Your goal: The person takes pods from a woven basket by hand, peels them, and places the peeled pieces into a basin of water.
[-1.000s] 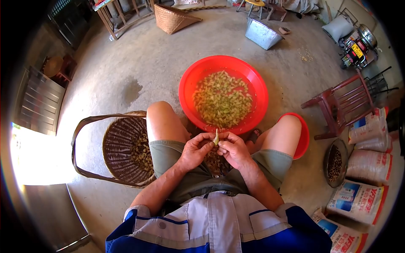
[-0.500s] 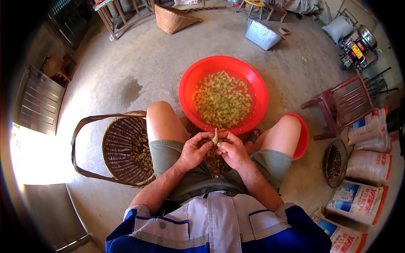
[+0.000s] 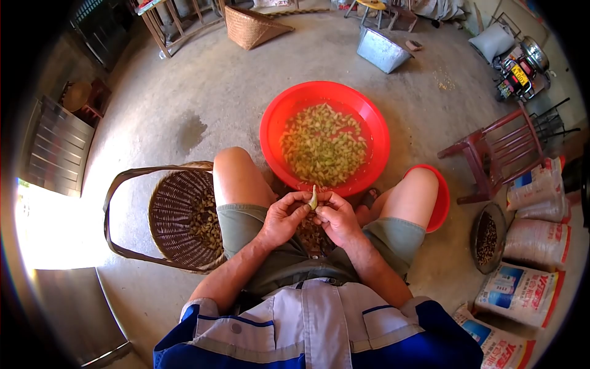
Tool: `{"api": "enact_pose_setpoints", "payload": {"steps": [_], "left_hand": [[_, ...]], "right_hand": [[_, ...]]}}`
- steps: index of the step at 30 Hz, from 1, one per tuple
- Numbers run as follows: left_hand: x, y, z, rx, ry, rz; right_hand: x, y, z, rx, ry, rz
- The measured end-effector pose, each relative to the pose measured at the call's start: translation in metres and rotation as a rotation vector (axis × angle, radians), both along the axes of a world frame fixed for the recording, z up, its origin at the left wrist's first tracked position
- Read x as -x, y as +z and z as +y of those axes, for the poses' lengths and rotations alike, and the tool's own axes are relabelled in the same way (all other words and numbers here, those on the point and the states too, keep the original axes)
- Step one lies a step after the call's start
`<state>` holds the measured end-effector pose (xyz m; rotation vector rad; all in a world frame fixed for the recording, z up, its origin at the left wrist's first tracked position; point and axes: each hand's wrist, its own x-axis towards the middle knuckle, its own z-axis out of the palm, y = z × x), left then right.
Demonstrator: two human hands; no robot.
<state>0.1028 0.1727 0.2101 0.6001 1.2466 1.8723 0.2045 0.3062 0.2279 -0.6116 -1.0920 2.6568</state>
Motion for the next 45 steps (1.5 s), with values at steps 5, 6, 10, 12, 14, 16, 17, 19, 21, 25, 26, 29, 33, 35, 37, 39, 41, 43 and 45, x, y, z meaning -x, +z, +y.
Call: {"api": "enact_pose_setpoints", "payload": {"steps": [5,6,10,12,14,16,17,19,21,25,26,29,33,35,37,39,41,43,45], "left_hand": [[-0.001,0.003,0.002,0.006,0.0,-0.031],[-0.001,0.003,0.002,0.007,0.007,-0.028],[-0.001,0.003,0.0,0.047,0.018,-0.023],[0.0,-0.001,0.0,0.037,0.013,-0.028],[0.002,0.0,0.0,0.051,0.002,-0.075],[0.002,0.001,0.001,0.07,-0.004,-0.115],[0.003,0.003,0.001,0.084,-0.003,-0.13],[0.002,0.004,0.002,0.094,-0.002,-0.138],[0.001,0.005,0.002,0.087,0.0,-0.126],[0.002,0.009,0.002,0.076,0.004,-0.185],[0.002,0.009,0.002,0.06,0.012,-0.205],[0.002,0.009,0.003,0.045,0.028,-0.234],[0.002,0.004,0.003,0.096,0.036,-0.157],[0.001,0.0,0.003,0.113,0.029,-0.125],[0.001,0.0,0.003,0.122,0.02,-0.109],[0.002,0.003,0.002,0.122,0.005,-0.108],[0.002,0.005,0.002,0.106,-0.001,-0.156],[0.002,0.009,0.001,0.091,-0.005,-0.208],[0.003,0.015,0.001,0.076,-0.011,-0.265]], "right_hand": [[0.001,-0.003,0.002,-0.002,-0.023,-0.008],[0.001,-0.004,0.001,-0.05,-0.027,-0.025],[0.001,-0.005,-0.001,-0.139,-0.031,-0.022],[0.0,-0.008,-0.001,-0.14,-0.038,-0.012],[0.0,-0.007,0.0,-0.093,-0.038,-0.023],[0.0,-0.006,0.0,-0.117,-0.042,-0.041],[0.001,-0.006,0.0,-0.163,-0.046,-0.053],[0.002,-0.005,0.001,-0.232,-0.054,-0.077],[0.002,-0.002,0.001,-0.278,-0.062,-0.099],[0.003,-0.009,0.004,-0.304,-0.094,-0.082],[0.001,-0.009,0.004,-0.342,-0.09,-0.103],[0.0,-0.002,0.002,-0.49,-0.085,-0.099],[0.004,0.002,-0.005,-0.639,-0.13,-0.058],[0.002,-0.004,-0.002,-0.722,-0.101,-0.092],[0.002,-0.003,-0.001,-0.763,-0.083,-0.103],[0.001,0.0,-0.001,-0.764,-0.078,-0.093],[0.0,-0.002,0.0,-0.768,-0.083,-0.118],[0.001,-0.005,0.001,-0.785,-0.097,-0.135],[0.0,-0.009,0.002,-0.813,-0.122,-0.145]]}}
